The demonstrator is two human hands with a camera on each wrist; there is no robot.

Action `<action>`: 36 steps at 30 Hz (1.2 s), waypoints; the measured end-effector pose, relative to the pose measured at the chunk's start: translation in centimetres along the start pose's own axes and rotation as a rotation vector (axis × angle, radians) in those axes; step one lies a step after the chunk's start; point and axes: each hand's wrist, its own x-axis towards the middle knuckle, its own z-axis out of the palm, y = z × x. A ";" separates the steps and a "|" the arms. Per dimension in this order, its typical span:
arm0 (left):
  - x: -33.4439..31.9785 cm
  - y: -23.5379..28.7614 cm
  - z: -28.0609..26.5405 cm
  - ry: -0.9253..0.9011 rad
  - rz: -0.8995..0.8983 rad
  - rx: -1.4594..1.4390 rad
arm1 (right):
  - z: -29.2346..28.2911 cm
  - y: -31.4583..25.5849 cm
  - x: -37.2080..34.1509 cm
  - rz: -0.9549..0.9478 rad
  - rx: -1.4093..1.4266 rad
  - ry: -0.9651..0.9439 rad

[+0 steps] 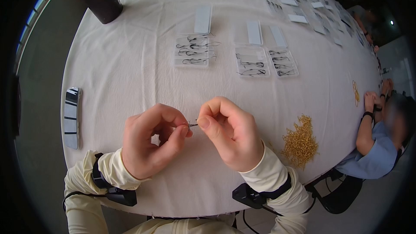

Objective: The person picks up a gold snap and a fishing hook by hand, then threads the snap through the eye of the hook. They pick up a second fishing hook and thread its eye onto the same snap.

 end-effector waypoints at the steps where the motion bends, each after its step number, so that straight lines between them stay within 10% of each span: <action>1: 0.0 0.0 0.0 -0.004 0.008 0.009 | 0.1 -0.1 0.0 0.000 0.000 0.000; 24: 0.2 -0.2 0.2 0.044 0.050 -0.123 | 0.6 -0.5 0.3 -0.687 -0.813 0.221; 36: 0.2 -0.3 0.4 0.083 -0.026 -0.241 | 0.7 -0.9 0.2 -0.639 -0.793 0.253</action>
